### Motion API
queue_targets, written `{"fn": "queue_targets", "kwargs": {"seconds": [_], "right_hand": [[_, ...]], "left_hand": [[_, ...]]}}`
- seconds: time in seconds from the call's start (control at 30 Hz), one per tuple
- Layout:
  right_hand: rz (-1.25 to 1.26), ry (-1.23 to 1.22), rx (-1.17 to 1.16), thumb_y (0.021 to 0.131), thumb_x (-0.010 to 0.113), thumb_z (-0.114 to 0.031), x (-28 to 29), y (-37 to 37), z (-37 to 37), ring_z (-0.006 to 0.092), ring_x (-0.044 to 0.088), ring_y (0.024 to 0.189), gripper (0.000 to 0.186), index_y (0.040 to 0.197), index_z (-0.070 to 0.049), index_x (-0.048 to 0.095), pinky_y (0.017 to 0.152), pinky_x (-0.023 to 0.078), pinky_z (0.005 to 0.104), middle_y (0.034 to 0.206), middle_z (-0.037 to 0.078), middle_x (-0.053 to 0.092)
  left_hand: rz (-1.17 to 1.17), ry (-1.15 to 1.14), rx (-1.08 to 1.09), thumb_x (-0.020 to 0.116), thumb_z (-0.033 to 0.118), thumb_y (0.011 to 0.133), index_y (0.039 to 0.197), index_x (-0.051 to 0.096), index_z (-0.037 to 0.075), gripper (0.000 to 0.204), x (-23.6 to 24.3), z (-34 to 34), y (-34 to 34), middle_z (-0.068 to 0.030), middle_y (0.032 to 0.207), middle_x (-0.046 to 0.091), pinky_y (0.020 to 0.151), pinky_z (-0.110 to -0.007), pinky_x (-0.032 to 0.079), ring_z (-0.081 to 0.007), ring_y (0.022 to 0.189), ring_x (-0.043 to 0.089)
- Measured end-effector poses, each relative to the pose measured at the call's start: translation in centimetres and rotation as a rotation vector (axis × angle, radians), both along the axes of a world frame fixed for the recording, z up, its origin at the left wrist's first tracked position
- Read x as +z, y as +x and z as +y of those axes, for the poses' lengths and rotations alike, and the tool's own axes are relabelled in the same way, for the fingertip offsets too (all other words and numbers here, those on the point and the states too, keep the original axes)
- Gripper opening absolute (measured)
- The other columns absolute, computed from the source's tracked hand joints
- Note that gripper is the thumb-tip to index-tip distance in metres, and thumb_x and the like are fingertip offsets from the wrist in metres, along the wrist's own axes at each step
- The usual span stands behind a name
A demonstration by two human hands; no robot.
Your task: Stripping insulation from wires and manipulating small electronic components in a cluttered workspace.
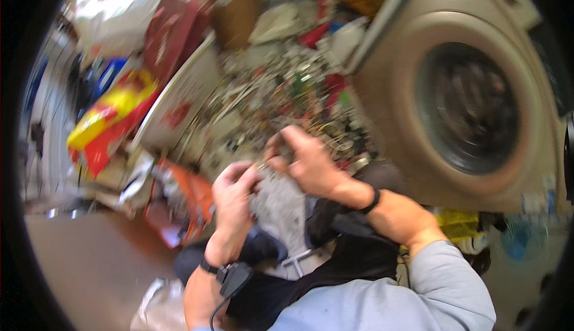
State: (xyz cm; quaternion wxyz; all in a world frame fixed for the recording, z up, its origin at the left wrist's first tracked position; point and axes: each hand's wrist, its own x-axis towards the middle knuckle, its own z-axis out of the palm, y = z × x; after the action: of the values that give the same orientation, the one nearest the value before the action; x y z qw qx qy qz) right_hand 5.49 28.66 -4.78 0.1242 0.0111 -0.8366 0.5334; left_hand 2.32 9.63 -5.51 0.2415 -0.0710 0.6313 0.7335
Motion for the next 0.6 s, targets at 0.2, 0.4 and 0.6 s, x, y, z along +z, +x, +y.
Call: {"fn": "queue_targets", "kwargs": {"seconds": [0.2, 0.4, 0.6], "right_hand": [[0.201, 0.005, -0.049, 0.080, 0.074, 0.004, 3.1, 1.9, 0.0, 0.0370, 0.072, 0.089, 0.031, 0.106, 0.001, 0.056, 0.074, 0.057, 0.0410, 0.092, 0.020, 0.069], [0.332, 0.192, -0.233, 0.077, 0.076, 0.001, 11.7, 8.3, 4.8, 0.0378, 0.074, 0.089, 0.034, 0.104, 0.002, 0.056, 0.072, 0.058, 0.0406, 0.094, 0.020, 0.072], [0.465, 0.478, -0.556, 0.082, 0.073, 0.001, 25.1, 19.9, 10.8, 0.0180, 0.071, 0.083, 0.026, 0.107, 0.000, 0.065, 0.076, 0.057, 0.0304, 0.092, 0.010, 0.073]], "left_hand": [[0.171, 0.064, -0.059, 0.070, 0.010, 0.096, 0.106, 0.068, -0.002, 0.015, -0.2, 1.4, -0.6, -0.0039, 0.081, 0.067, 0.059, -0.025, 0.047, -0.0104, 0.065, 0.060], [0.457, 0.142, -0.299, 0.066, 0.009, 0.101, 0.126, 0.059, -0.002, 0.028, 5.9, 4.8, 3.2, -0.0029, 0.094, 0.069, 0.066, -0.023, 0.048, -0.0080, 0.077, 0.061], [0.880, -0.318, -0.397, 0.068, 0.011, 0.095, 0.104, 0.071, -0.004, 0.018, 3.0, 4.6, 1.9, -0.0118, 0.089, 0.075, 0.073, -0.032, 0.054, -0.0187, 0.078, 0.069]]}}
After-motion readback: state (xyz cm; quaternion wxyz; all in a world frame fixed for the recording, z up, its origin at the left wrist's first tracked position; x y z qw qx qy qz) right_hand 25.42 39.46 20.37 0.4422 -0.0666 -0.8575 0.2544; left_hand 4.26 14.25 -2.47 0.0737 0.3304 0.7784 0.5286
